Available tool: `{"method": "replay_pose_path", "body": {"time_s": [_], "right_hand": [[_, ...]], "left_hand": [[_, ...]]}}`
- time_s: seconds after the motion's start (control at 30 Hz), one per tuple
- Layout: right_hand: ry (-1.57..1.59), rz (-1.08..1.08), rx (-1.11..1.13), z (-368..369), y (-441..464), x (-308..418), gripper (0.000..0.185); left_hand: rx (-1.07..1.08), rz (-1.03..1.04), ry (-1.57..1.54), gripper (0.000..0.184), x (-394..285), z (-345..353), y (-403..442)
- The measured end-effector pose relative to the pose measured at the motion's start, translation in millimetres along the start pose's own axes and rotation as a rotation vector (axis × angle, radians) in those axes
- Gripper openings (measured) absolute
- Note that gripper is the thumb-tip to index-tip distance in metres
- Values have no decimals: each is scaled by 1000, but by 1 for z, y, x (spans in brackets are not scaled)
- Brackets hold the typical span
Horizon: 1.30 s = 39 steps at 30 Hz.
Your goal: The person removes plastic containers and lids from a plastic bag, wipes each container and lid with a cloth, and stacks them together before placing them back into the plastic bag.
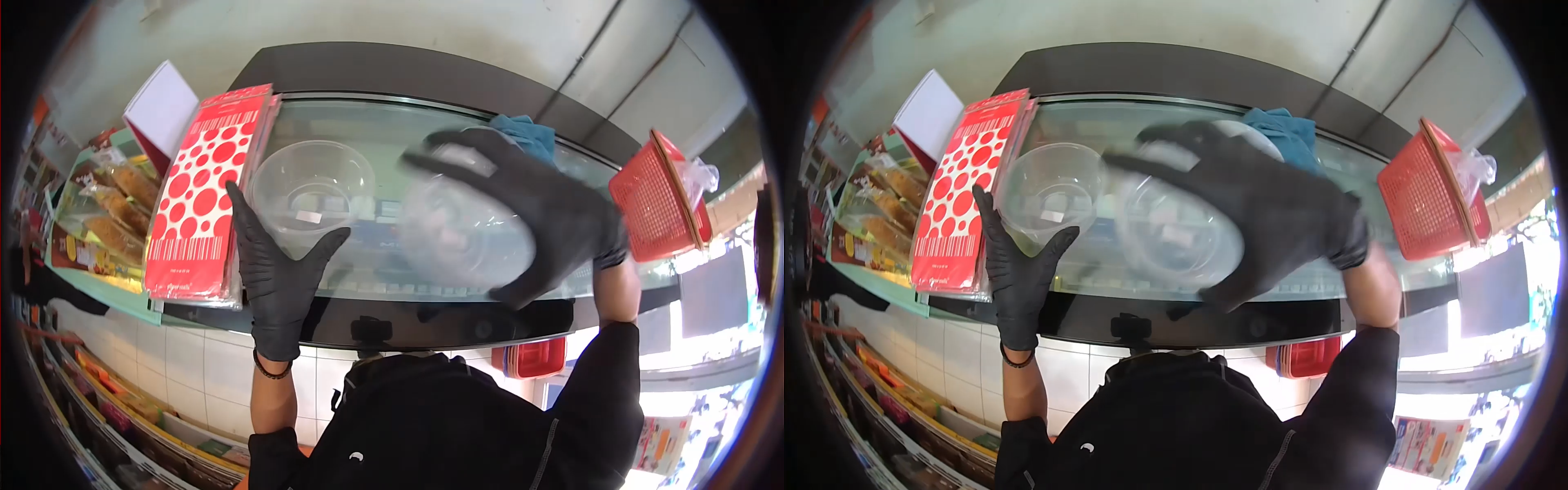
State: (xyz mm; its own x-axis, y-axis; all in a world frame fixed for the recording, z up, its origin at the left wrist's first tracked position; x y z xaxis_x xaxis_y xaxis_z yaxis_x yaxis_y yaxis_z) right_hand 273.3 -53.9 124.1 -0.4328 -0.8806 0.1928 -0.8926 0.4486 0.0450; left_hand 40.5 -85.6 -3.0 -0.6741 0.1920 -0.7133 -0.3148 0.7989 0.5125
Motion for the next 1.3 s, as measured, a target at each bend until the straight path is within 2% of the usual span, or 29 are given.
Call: {"method": "replay_pose_path", "body": {"time_s": [0.03,0.1,0.23,0.27,0.4,0.43,0.53,0.6,0.67,0.7,0.8,0.83,0.93,1.03,1.13,1.27,1.3], "right_hand": [[-96,-50,12,13,2,7,113],[-129,1,56,43,11,5,113],[93,-44,59,42,13,-10,110],[43,-53,28,26,13,-12,114],[95,-169,-326,-47,38,-43,108],[-19,-61,-337,-54,54,-51,105],[89,214,-156,-24,90,-97,105],[-2,109,155,14,121,-121,114],[-97,136,103,50,126,-139,114],[-145,150,83,56,122,-145,114],[114,233,-30,25,95,-150,113],[99,290,-30,8,79,-150,123],[-56,308,138,-15,22,-144,125],[-205,348,338,14,-20,-129,122],[70,294,241,46,-33,-148,127],[-9,512,286,36,-71,-152,127],[30,507,239,32,-85,-159,125]], "left_hand": [[38,-27,46,129,0,4,-2],[87,-12,77,130,-1,6,-4],[119,32,139,127,-13,-2,-11],[107,43,167,126,-14,-6,-11],[116,96,183,106,-26,-13,-8],[139,130,233,99,-26,-13,-9],[185,194,312,80,-26,-13,-11],[185,176,277,70,-35,-18,-15],[117,194,246,64,-44,-29,-22],[102,203,229,64,-45,-34,-24],[54,199,169,61,-59,-48,-30],[39,214,168,61,-64,-52,-30],[21,250,77,54,-78,-51,-33],[17,309,-6,50,-91,-41,-35],[69,364,-84,50,-110,-19,-36],[100,450,-52,52,-130,7,-43],[119,492,-26,51,-133,13,-46]]}}
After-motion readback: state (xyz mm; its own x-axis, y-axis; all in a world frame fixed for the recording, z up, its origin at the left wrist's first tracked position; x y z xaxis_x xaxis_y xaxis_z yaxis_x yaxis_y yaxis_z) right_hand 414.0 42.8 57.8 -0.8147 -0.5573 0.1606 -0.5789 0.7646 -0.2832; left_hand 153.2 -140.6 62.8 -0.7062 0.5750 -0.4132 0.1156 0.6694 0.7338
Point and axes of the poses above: each hand's wrist, its own y-axis towards the middle knuckle, its own z-axis out of the palm, x = y × z, the point moved 6 cm from there along y, towards the middle knuckle
